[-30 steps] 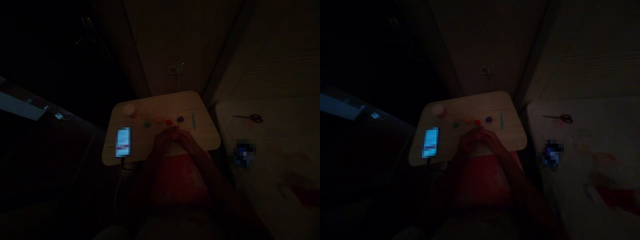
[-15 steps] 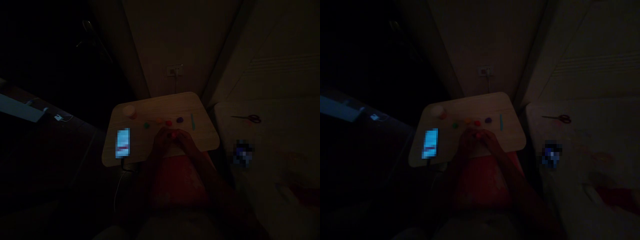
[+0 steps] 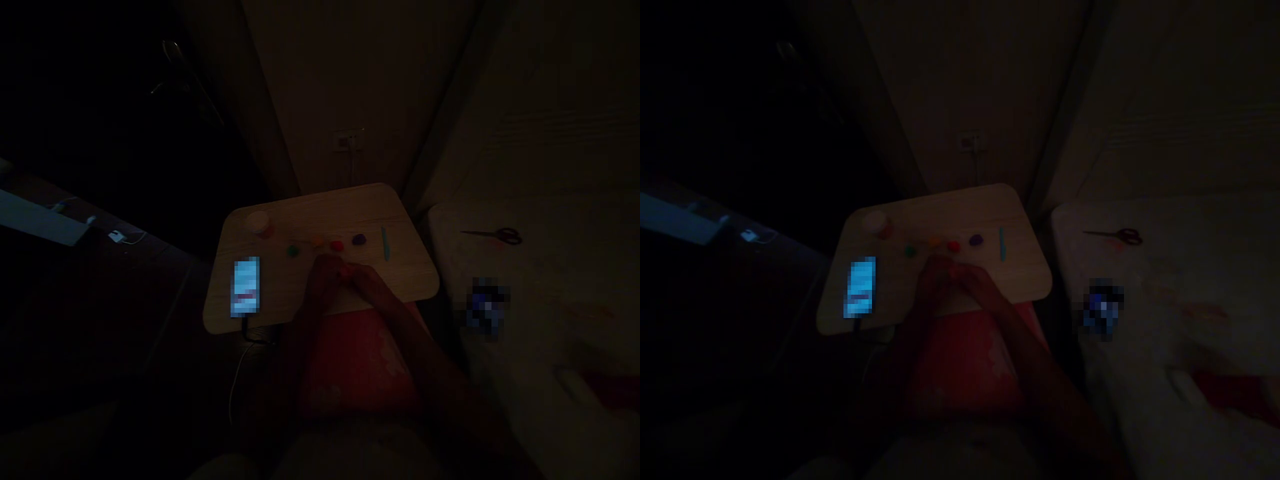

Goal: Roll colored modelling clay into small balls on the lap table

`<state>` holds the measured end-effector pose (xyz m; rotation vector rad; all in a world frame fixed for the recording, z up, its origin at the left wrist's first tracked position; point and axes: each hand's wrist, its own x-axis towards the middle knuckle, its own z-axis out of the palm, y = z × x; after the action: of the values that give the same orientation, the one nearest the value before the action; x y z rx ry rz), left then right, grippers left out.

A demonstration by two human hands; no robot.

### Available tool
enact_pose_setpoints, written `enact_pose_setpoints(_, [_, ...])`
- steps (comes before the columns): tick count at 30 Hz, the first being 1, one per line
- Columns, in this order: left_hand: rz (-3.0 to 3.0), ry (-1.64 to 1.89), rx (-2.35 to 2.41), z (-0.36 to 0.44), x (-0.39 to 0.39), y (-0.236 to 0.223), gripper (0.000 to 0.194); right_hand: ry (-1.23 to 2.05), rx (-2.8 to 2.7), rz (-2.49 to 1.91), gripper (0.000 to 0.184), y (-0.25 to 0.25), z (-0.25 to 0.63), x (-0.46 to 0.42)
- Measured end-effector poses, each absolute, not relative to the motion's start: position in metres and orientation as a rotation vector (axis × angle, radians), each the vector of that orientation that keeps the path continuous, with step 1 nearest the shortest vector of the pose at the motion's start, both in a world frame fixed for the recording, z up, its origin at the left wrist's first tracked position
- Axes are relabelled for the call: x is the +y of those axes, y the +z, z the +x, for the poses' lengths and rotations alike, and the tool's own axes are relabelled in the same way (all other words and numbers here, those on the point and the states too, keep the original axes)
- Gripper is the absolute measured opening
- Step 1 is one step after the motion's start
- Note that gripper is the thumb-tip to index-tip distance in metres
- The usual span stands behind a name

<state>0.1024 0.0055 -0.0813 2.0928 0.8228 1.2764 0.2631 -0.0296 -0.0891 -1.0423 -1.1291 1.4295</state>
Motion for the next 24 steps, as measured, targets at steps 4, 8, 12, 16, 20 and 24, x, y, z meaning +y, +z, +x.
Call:
enact_pose_setpoints(4, [2.060,1.298,0.788,0.103,0.006,-0.082,0.028,1.488,-1.138,-0.955,0.062,-0.090,0.273,-0.026])
enact_pose_setpoints(8, [2.079,1.272,0.768,0.103,0.005,-0.079,0.024,1.509,-1.166,-0.877,0.058,-0.091,0.277,-0.023])
enact_pose_setpoints(12, [2.147,1.256,0.752,0.102,0.005,-0.079,0.025,1.441,-1.146,-0.914,0.056,-0.092,0.274,-0.024])
enact_pose_setpoints(16, [2.191,1.219,0.785,0.101,0.006,-0.080,0.030,1.379,-1.144,-0.938,0.053,-0.089,0.272,-0.027])
enact_pose_setpoints(20, [2.189,1.256,0.811,0.100,0.004,-0.079,0.027,1.359,-1.186,-0.947,0.046,-0.085,0.273,-0.028])
enact_pose_setpoints(24, [2.217,1.246,0.788,0.101,0.003,-0.077,0.025,1.315,-1.175,-1.032,0.049,-0.086,0.271,-0.030])
